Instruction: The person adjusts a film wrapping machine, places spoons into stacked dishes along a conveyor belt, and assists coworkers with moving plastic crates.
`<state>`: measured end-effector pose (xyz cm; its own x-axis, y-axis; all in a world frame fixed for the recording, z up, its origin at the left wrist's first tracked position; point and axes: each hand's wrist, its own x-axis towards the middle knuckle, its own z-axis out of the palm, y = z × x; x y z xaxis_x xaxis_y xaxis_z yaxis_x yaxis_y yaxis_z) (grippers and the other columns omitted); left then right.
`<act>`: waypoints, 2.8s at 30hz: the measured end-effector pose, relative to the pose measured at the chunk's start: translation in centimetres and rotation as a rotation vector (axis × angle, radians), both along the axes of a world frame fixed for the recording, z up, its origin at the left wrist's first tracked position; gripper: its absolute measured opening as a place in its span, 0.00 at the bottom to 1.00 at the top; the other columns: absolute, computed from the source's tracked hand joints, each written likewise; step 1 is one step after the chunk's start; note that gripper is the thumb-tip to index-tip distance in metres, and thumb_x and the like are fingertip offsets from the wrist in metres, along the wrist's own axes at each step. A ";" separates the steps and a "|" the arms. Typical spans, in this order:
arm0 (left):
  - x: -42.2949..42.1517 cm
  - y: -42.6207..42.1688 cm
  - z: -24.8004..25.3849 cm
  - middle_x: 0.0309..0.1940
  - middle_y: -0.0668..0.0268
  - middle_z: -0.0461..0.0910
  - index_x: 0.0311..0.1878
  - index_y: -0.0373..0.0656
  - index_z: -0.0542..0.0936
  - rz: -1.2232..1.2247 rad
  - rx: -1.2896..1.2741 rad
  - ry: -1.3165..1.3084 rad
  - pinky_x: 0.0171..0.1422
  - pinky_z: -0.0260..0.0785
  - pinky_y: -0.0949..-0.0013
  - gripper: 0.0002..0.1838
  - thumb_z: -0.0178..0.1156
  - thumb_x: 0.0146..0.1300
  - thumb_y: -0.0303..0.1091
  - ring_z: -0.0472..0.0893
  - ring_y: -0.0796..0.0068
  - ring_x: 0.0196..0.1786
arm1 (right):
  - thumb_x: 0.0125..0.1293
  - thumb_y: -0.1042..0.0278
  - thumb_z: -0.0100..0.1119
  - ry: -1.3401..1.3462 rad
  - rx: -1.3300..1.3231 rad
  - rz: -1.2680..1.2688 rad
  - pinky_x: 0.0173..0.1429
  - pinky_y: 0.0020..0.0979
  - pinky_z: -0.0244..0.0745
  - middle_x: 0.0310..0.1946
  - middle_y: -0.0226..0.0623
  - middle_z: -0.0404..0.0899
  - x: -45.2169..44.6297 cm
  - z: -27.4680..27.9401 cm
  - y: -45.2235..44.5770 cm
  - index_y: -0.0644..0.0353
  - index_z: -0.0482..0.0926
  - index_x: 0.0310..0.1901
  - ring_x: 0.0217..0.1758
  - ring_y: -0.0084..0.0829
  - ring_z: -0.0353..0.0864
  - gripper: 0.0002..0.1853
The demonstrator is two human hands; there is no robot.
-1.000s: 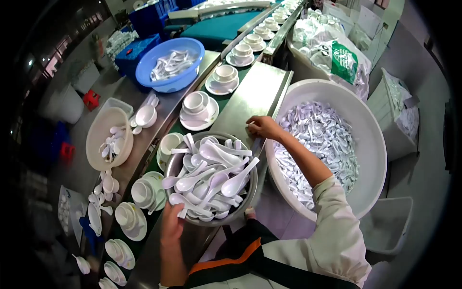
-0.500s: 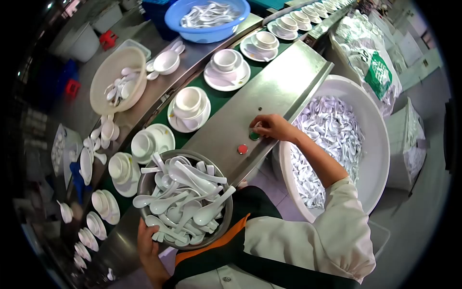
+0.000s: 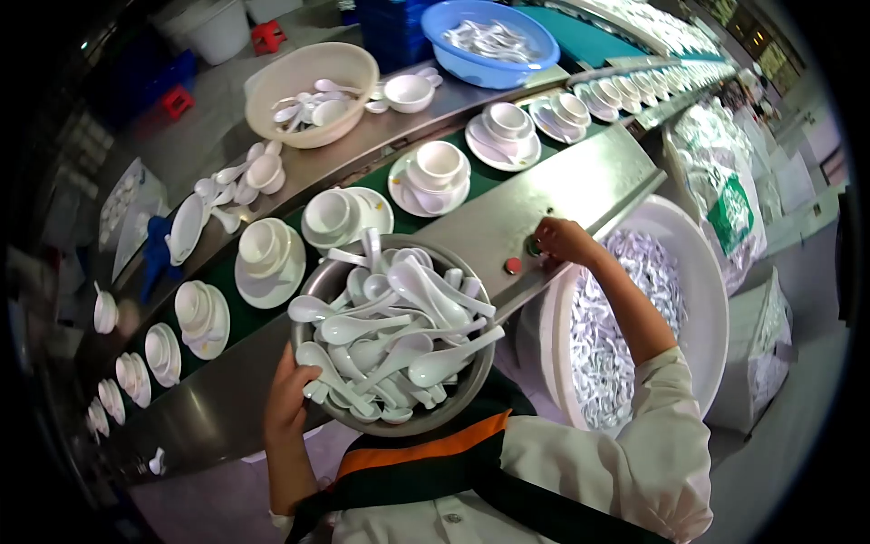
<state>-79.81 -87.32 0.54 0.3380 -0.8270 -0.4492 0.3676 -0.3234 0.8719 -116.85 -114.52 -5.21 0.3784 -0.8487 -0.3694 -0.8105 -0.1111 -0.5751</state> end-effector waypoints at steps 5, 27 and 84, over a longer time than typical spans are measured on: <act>-0.2 -0.4 -0.5 0.43 0.64 0.71 0.62 0.36 0.60 -0.073 -0.003 0.040 0.49 0.65 0.76 0.31 0.47 0.50 0.22 0.72 0.78 0.44 | 0.53 0.67 0.58 0.213 -0.259 0.278 0.41 0.34 0.74 0.36 0.42 0.78 0.9 2.4 -0.1 0.59 0.75 0.42 0.38 0.38 0.80 0.14; -1.3 -3.8 -2.5 0.63 0.61 0.58 0.67 0.40 0.53 -0.261 -0.143 -0.049 0.68 0.47 0.71 0.33 0.52 0.61 0.39 0.57 0.72 0.65 | 0.53 0.81 0.55 -0.559 -0.164 0.518 0.50 0.31 0.71 0.51 0.40 0.71 14.2 6.1 0.1 0.62 0.65 0.58 0.53 0.34 0.71 0.27; -9.5 -9.6 4.5 0.27 0.59 0.74 0.33 0.35 0.75 -0.260 -0.292 -1.101 0.34 0.65 0.69 0.03 0.55 0.54 0.22 0.75 0.65 0.31 | 0.65 0.71 0.50 -0.889 -0.133 0.049 0.42 0.23 0.73 0.31 0.33 0.78 3.9 8.2 -0.7 0.65 0.75 0.43 0.35 0.21 0.78 0.09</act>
